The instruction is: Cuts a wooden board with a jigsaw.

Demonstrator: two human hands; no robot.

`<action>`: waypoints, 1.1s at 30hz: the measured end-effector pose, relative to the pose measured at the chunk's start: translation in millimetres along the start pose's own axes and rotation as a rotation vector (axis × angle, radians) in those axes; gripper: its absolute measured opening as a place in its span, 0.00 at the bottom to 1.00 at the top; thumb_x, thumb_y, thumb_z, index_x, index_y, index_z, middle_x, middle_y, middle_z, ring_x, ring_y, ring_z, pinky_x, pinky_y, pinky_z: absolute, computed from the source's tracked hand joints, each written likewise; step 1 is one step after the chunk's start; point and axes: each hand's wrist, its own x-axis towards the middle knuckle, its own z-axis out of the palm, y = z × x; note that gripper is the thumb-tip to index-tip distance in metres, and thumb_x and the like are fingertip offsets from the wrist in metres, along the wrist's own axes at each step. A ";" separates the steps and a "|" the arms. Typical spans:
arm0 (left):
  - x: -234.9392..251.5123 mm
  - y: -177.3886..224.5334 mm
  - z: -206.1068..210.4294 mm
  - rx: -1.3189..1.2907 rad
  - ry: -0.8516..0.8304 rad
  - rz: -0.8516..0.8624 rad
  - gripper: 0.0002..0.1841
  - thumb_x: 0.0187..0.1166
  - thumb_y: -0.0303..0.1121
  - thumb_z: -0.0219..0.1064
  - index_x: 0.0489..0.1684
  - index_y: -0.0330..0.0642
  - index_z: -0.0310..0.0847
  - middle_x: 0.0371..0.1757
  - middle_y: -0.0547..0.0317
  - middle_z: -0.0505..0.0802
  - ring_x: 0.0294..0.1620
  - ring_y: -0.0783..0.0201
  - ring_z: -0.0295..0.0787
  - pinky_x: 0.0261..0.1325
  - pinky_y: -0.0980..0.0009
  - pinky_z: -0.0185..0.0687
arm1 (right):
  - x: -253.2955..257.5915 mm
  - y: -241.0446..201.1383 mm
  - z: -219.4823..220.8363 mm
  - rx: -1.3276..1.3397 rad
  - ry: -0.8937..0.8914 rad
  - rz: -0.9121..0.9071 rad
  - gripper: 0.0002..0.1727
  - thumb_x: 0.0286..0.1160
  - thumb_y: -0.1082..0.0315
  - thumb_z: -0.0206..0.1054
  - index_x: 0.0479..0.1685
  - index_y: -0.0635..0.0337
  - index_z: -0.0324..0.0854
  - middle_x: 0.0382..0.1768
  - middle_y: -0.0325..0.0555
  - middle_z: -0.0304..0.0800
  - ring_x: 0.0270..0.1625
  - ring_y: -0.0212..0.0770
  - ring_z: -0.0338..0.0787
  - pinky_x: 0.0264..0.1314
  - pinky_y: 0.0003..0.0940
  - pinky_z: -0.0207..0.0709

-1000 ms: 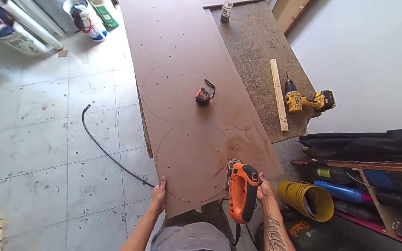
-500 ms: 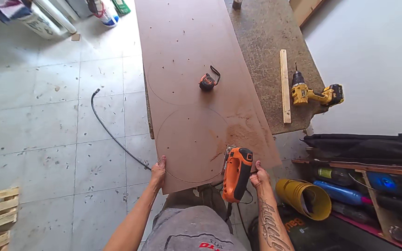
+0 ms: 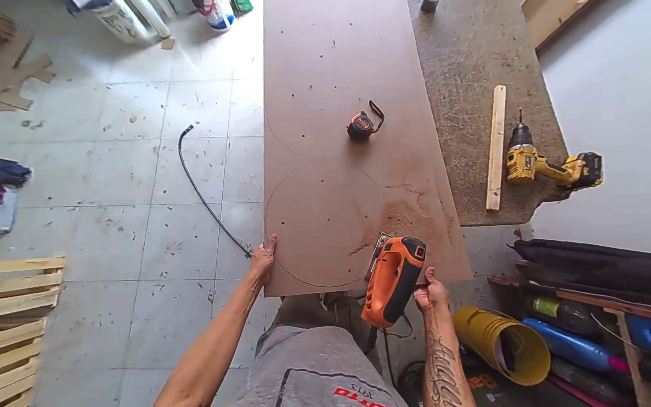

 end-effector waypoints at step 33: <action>-10.5 1.4 -21.9 0.024 0.010 0.033 0.28 0.86 0.56 0.60 0.56 0.36 0.84 0.39 0.50 0.94 0.38 0.61 0.95 0.46 0.58 0.93 | -25.0 9.6 -6.1 0.023 0.028 -0.019 0.19 0.87 0.60 0.64 0.67 0.62 0.73 0.48 0.56 0.91 0.46 0.48 0.95 0.45 0.49 0.93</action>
